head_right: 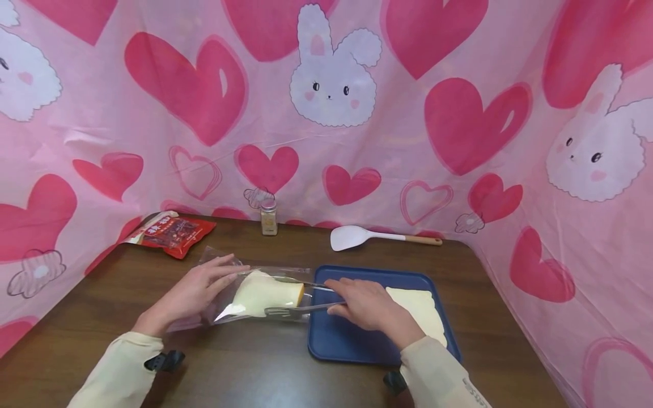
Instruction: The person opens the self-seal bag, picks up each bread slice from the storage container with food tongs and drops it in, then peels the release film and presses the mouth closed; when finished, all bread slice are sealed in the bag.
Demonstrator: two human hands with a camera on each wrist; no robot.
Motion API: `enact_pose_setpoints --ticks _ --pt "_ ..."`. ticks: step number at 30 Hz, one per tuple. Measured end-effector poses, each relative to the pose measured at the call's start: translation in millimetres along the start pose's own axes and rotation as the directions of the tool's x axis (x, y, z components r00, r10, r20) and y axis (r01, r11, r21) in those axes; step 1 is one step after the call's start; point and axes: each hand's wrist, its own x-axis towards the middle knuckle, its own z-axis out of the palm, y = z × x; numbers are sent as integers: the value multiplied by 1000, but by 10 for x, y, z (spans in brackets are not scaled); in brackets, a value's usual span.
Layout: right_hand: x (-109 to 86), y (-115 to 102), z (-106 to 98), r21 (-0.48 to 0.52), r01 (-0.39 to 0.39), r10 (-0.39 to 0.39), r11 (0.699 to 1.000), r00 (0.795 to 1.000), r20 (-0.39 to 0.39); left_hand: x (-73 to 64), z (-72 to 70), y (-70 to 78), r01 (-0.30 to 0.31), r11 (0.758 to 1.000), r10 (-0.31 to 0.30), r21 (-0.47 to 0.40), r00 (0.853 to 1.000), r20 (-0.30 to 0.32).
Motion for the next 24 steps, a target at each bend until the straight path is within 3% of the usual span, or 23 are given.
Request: enact_pose_setpoints --ticks 6,13,24 --pt "-6 -2 6 31 23 -24 999 1000 15 10 67 -17 -28 1000 28 -1 1000 13" --pt "65 -23 61 0 70 -70 998 998 -3 -1 145 -16 -54 998 54 13 999 6" --pt "91 -23 -5 26 48 -49 999 999 16 -2 89 -24 -52 998 53 34 998 -25"
